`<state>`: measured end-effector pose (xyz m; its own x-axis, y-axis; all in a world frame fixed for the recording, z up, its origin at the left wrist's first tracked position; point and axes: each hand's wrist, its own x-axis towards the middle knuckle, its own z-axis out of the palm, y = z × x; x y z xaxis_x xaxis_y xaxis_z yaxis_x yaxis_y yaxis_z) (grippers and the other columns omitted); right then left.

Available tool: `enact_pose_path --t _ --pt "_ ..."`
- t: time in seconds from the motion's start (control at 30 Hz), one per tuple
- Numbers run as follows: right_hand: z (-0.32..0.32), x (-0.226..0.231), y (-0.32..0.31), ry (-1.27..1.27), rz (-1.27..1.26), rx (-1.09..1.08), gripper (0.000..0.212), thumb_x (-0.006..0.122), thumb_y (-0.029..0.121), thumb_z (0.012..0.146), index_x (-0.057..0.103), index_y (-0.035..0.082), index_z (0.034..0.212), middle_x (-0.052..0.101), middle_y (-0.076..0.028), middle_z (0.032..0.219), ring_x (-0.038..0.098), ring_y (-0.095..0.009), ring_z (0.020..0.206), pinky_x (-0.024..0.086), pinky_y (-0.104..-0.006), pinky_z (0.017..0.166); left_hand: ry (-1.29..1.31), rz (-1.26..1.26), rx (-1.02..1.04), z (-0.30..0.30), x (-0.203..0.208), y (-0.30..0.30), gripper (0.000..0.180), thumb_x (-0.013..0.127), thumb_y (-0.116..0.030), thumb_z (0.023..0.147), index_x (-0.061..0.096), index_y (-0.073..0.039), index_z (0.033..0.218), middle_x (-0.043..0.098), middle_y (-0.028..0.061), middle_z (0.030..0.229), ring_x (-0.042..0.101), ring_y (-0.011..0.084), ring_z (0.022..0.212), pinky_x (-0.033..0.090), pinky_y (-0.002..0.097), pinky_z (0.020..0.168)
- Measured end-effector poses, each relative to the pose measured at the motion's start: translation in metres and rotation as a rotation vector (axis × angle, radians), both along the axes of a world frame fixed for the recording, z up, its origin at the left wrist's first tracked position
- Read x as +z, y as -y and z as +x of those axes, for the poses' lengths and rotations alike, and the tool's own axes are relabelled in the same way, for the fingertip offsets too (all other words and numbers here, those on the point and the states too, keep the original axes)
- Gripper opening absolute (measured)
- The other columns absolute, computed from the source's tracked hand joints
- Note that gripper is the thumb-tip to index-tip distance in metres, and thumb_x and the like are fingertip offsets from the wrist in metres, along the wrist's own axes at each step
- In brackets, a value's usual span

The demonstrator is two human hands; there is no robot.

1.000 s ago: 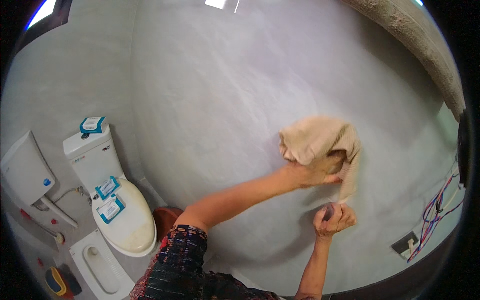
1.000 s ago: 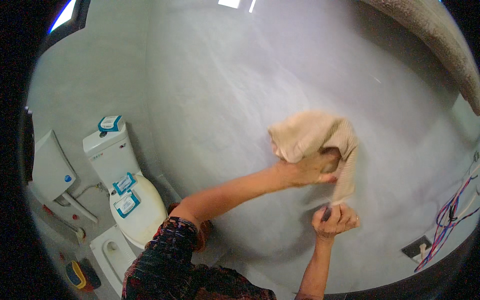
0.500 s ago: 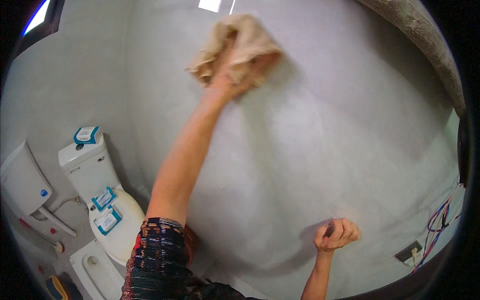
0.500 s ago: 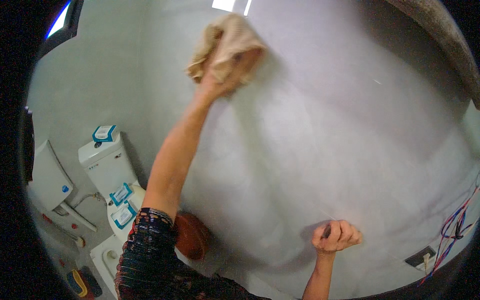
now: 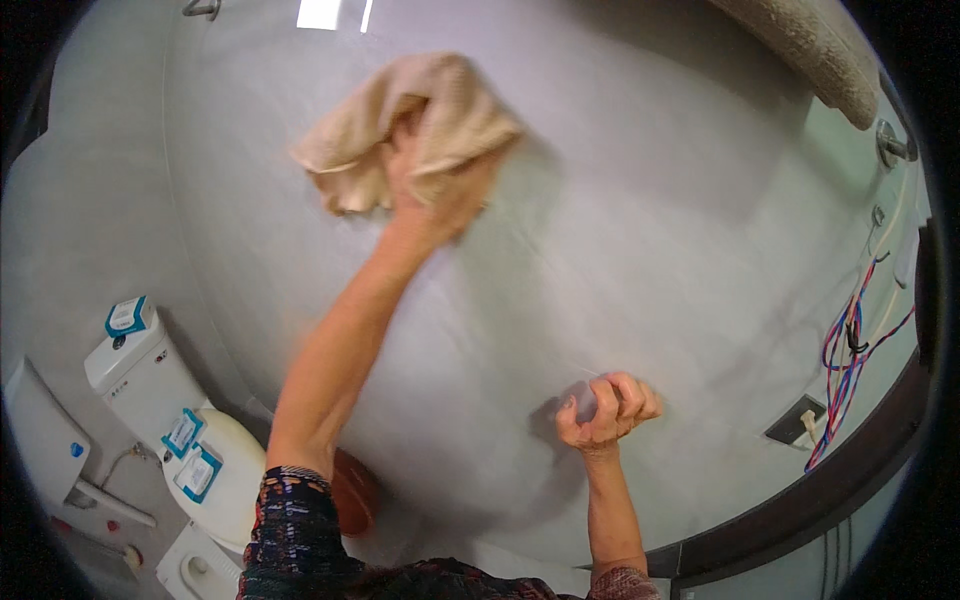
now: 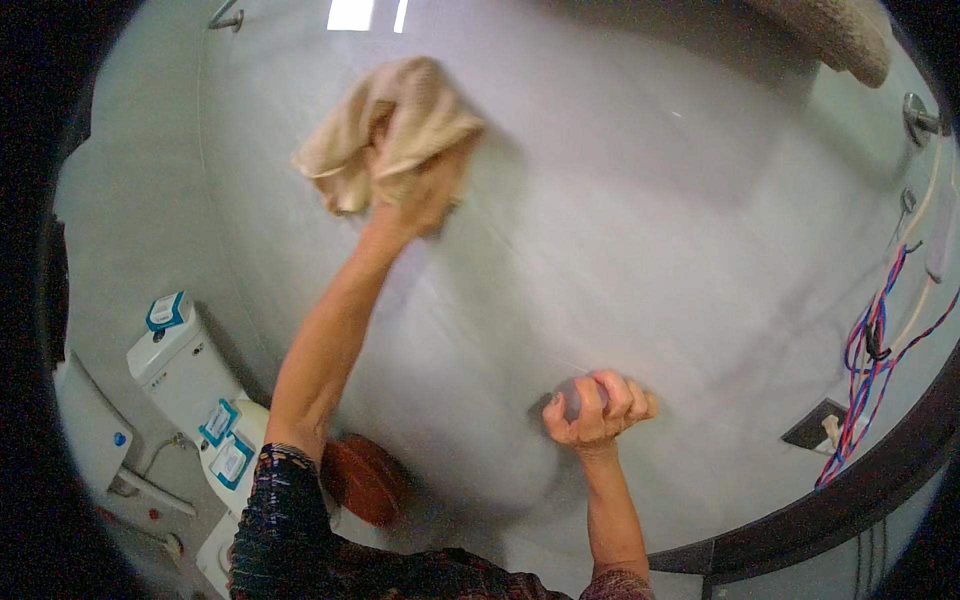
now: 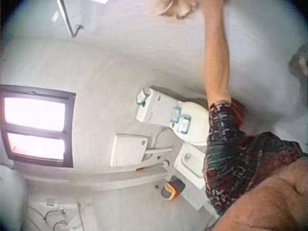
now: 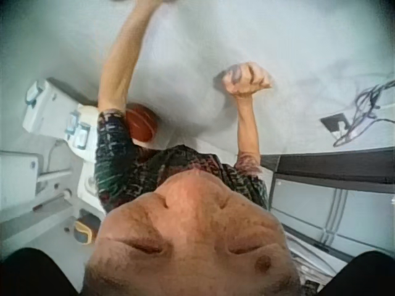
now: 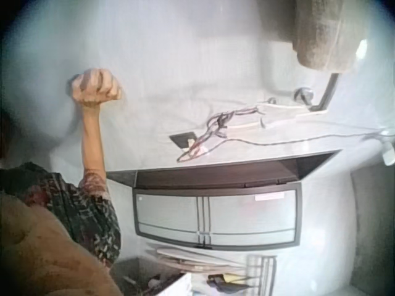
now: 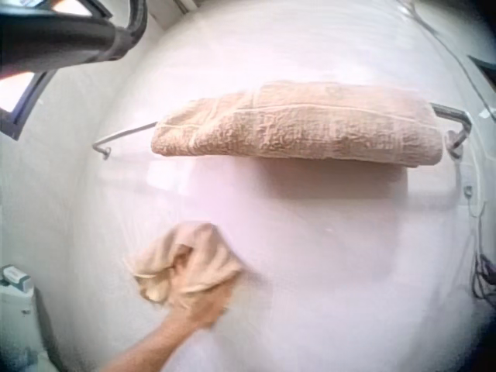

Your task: The person washes a cloth in a sink, then uses it to wipe the bathroom walls and floor. They switch to a different cloth to wipe the toilet tank, cistern, and surrounding wall areas. The person moves around the bathroom to clean various surfaces, including the wall near the shower and the floor around the toilet.

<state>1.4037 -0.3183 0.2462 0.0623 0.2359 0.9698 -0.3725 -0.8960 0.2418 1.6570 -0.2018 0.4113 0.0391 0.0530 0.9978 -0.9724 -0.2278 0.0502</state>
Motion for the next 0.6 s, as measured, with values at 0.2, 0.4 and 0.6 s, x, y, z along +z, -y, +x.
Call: enact_pose_path --t 0.2,0.4,0.6 --pt "-0.011 -0.002 0.005 -0.024 0.01 0.151 0.035 0.053 0.023 0.061 0.05 0.01 0.094 0.048 -0.008 0.099 0.038 -0.026 0.089 0.03 -0.0375 0.079 -0.046 0.398 -0.036 -0.136 -0.031 0.043 0.056 0.064 -0.031 0.073 0.045 -0.009 0.122 0.044 0.0133 0.12 0.044 0.0325 0.106 0.036 0.0485 0.084" --pt "-0.034 -0.02 0.006 0.002 0.153 0.507 0.042 0.055 0.016 0.066 0.044 0.002 0.104 0.045 -0.015 0.105 0.04 -0.03 0.101 0.031 -0.0434 0.093 0.005 0.802 -0.442 -0.17 -0.092 0.061 0.028 0.062 -0.027 0.076 0.061 -0.013 0.1 0.059 -0.0005 0.1 0.054 0.017 0.094 0.042 0.0355 0.08" --pt "-0.029 -0.006 -0.001 -0.138 0.093 0.518 0.04 0.052 0.014 0.072 0.045 0.0 0.108 0.045 -0.015 0.111 0.045 -0.032 0.101 0.032 -0.0431 0.095 -0.041 0.646 -0.388 -0.136 -0.108 0.034 0.045 0.065 -0.042 0.072 0.06 -0.01 0.104 0.058 0.0023 0.102 0.051 0.0204 0.1 0.041 0.0366 0.086"
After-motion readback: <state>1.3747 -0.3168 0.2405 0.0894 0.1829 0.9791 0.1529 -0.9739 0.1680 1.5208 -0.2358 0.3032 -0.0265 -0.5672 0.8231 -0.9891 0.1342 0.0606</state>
